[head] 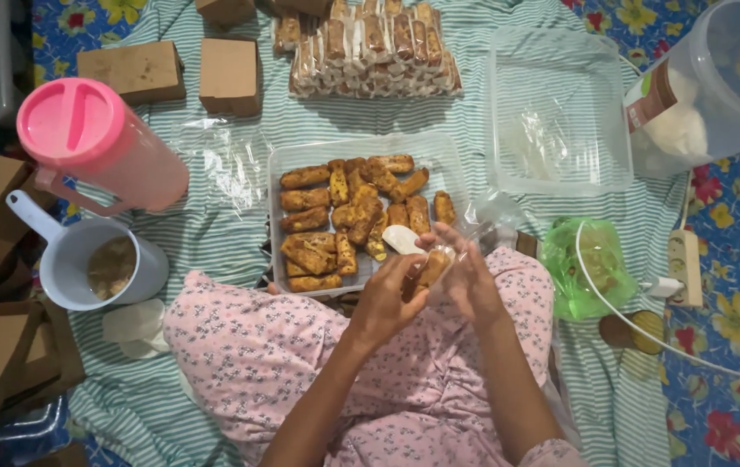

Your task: The person wraps individual pieces of fried food in paper by hand and places them into a plastic container.

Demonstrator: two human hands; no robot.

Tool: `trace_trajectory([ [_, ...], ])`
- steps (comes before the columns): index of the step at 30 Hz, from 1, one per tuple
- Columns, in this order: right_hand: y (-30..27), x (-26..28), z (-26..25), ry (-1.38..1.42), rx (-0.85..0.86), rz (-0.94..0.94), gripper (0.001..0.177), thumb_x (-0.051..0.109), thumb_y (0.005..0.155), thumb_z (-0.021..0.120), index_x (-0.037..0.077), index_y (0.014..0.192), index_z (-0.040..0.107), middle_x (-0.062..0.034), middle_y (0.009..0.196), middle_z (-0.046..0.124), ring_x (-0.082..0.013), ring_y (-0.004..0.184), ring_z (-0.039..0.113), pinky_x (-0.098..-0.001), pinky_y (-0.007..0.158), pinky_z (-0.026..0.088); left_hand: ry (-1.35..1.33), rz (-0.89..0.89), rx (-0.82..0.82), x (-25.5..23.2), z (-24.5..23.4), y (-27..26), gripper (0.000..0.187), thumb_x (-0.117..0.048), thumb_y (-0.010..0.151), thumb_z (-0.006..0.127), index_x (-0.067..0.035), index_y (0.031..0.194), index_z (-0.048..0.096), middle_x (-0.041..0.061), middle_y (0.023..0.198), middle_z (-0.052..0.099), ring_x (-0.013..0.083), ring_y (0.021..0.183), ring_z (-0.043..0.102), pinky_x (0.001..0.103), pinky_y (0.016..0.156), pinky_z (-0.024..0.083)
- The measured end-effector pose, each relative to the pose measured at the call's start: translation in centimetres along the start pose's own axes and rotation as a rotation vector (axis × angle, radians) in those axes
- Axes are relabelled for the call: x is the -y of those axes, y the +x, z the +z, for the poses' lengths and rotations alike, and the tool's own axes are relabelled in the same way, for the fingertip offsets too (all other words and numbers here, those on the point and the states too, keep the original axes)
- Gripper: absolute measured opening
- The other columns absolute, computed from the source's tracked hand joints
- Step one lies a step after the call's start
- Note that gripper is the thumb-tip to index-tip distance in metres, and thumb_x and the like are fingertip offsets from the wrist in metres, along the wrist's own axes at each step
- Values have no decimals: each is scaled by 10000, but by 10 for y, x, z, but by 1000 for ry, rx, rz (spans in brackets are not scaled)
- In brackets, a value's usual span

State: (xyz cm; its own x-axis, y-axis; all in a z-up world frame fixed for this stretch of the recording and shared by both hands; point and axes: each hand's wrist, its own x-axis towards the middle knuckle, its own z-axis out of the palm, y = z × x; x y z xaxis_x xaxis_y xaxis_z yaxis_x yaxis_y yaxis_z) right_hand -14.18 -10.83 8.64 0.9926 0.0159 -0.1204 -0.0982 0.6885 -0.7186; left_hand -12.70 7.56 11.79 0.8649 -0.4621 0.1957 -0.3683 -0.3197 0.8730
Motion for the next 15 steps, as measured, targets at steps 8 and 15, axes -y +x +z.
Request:
trace_trajectory([
  [8,11,2,-5,-19,-38,-94,590,448,1015,479,120,1500,407,-171,1303,617,-343,1263,596,-484,1022,525,18,25,4,-9,-2,-1,565,-71,753,807,-114,1289,632,114,1113,679,327,998,709,420,826,591],
  [15,1,-6,16,-1,-206,-86,399,192,1035,531,83,1414,467,-117,1109,659,-204,999,687,-328,853,603,15,93,-80,-23,-7,3,633,-34,750,817,-70,1335,578,166,1153,664,380,1045,691,450,856,586],
])
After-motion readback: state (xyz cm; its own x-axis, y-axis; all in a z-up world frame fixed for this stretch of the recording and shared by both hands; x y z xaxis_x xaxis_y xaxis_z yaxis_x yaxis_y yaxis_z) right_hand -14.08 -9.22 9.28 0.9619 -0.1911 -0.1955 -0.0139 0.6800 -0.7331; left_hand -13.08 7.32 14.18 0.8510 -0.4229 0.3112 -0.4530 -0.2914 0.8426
